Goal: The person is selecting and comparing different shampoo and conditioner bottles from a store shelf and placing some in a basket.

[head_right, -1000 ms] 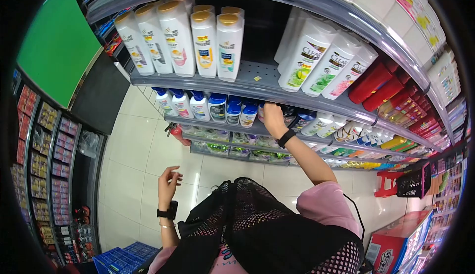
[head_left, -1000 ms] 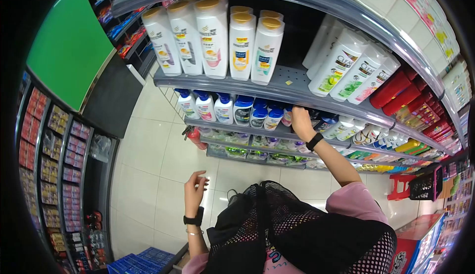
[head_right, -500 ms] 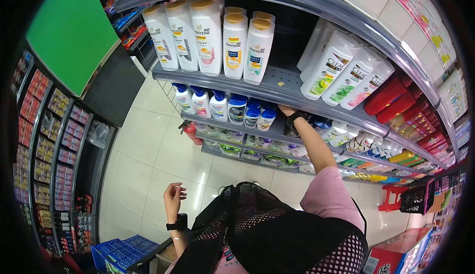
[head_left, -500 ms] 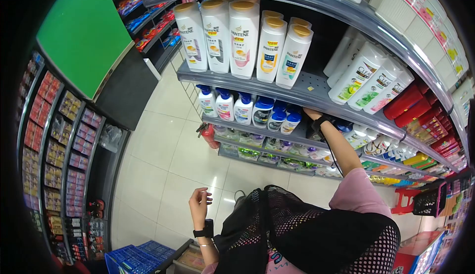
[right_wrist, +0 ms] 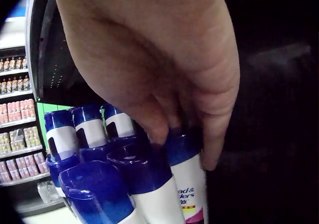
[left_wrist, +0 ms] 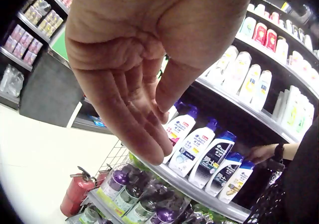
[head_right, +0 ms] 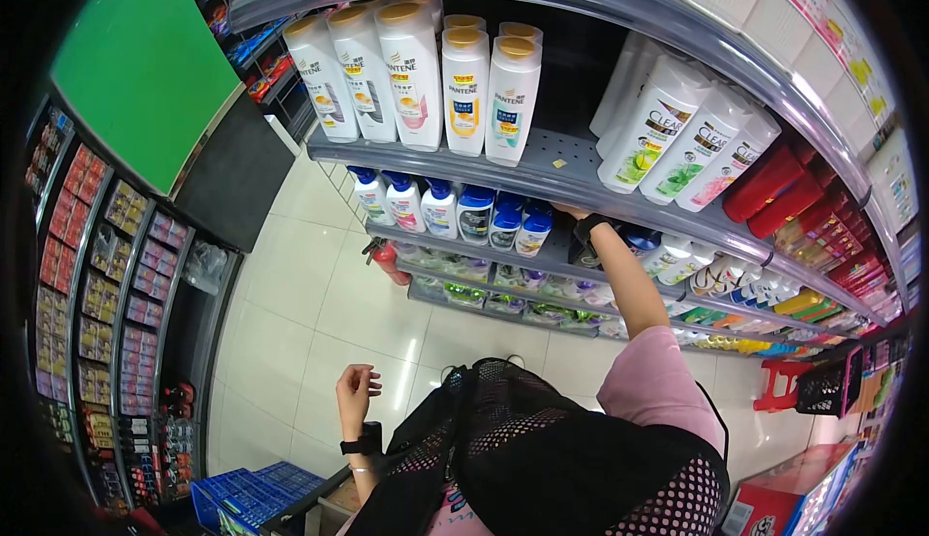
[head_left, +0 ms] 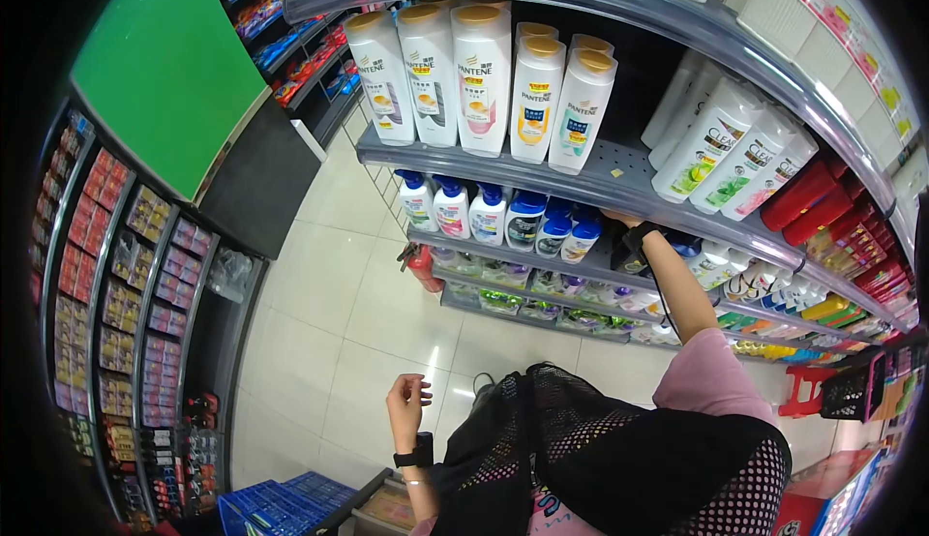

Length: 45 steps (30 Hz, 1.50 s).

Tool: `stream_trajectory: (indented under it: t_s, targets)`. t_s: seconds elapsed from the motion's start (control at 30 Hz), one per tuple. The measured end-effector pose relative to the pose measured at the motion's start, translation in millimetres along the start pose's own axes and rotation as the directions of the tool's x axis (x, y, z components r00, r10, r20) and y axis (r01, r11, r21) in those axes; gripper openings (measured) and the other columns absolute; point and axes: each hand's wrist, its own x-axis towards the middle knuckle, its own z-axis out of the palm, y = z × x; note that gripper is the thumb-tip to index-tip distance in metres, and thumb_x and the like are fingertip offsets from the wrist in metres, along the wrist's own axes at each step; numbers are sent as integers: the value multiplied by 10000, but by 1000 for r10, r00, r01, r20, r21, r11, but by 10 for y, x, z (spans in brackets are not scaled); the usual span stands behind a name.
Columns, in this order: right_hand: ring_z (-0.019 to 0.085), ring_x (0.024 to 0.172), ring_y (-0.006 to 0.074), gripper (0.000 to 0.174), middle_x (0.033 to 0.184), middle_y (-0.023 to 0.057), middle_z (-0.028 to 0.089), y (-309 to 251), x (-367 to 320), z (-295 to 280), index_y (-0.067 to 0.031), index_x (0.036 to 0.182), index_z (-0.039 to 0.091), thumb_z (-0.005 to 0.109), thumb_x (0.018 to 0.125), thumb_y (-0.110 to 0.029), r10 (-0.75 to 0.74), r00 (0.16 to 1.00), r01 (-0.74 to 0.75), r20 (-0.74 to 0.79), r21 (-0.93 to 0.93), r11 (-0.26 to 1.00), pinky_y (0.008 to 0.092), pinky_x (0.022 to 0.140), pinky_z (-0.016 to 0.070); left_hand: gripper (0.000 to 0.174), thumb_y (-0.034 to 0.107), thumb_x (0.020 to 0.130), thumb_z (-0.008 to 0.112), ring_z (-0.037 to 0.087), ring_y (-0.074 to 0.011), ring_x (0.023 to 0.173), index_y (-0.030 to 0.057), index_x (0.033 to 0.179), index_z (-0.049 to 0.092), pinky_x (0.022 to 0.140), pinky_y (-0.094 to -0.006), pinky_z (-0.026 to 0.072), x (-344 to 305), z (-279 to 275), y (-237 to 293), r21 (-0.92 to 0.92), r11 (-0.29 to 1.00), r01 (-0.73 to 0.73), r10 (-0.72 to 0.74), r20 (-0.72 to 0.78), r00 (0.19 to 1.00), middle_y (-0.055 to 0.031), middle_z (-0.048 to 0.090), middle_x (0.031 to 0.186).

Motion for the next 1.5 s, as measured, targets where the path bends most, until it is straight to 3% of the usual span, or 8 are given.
stream_trajectory:
  t_s: [0.33, 0.43, 0.87, 1.0, 1.1, 1.27, 1.37, 1.5]
  targets:
    - [580, 920, 327, 252, 966, 148, 638, -261, 68, -332, -85, 964, 616, 510, 825, -267, 176, 964, -192, 201, 59, 980, 407, 817, 448, 132, 85, 927, 483, 625, -148, 623, -16, 930, 568, 536, -255, 519, 70, 12, -2, 18, 1000, -17, 17, 44, 999, -100, 642, 775]
    - [572, 966, 334, 256, 1007, 168, 628, -284, 0, -333, -76, 993, 614, 499, 838, -245, 120, 988, -129, 94, 98, 987, 415, 842, 442, 145, 105, 932, 487, 625, -146, 617, -14, 927, 569, 533, -253, 518, 91, 10, -23, 18, 1000, -4, 3, 60, 998, -98, 643, 772]
    - [477, 1138, 367, 326, 1172, 225, 551, -431, -37, -247, 11, 1106, 564, 479, 803, -70, 377, 869, -447, 322, 184, 875, 402, 981, 360, 172, 112, 935, 488, 627, -140, 611, -33, 923, 579, 528, -243, 517, 437, -65, 15, 118, 990, -75, 42, 265, 963, -101, 635, 742]
    - [443, 1157, 388, 364, 1201, 249, 515, -380, -218, -79, 23, 1116, 552, 487, 765, -46, 374, 878, -440, 298, 195, 877, 402, 990, 352, 172, 118, 933, 495, 630, -143, 612, -28, 921, 585, 530, -246, 517, 519, -116, 11, 180, 982, -66, 2, 336, 942, -97, 636, 738]
    - [431, 1157, 417, 391, 1207, 273, 490, -896, -273, -645, 42, 1196, 457, 489, 811, -18, 477, 873, -466, 99, 454, 760, 404, 988, 355, 164, 118, 932, 497, 632, -145, 614, -18, 921, 588, 532, -245, 515, 542, -157, -31, 234, 968, -88, -8, 380, 925, -95, 636, 736]
    - [461, 1143, 383, 378, 1201, 229, 487, -1496, -915, -1386, -16, 1236, 424, 489, 864, -10, 406, 906, -409, 118, 487, 771, 406, 968, 387, 167, 125, 934, 492, 632, -147, 610, -13, 921, 586, 536, -250, 520, 556, -122, 15, 231, 964, -129, 21, 418, 908, -97, 635, 733]
    - [421, 1177, 409, 408, 1247, 239, 450, -1495, -1667, -1526, -24, 1223, 434, 520, 825, -1, 372, 903, -421, 217, 266, 867, 419, 1010, 357, 177, 140, 935, 492, 632, -150, 608, -14, 926, 578, 542, -255, 532, 507, 42, 28, 243, 952, -184, 54, 459, 887, -100, 629, 733]
    - [406, 1209, 397, 277, 1265, 258, 447, -1330, -2883, -1700, -10, 1056, 593, 566, 781, -1, 548, 766, -628, 338, 209, 749, 416, 1017, 351, 174, 141, 933, 495, 634, -156, 611, -13, 925, 577, 546, -259, 533, 330, 432, 87, 246, 937, -248, 78, 545, 835, -103, 634, 744]
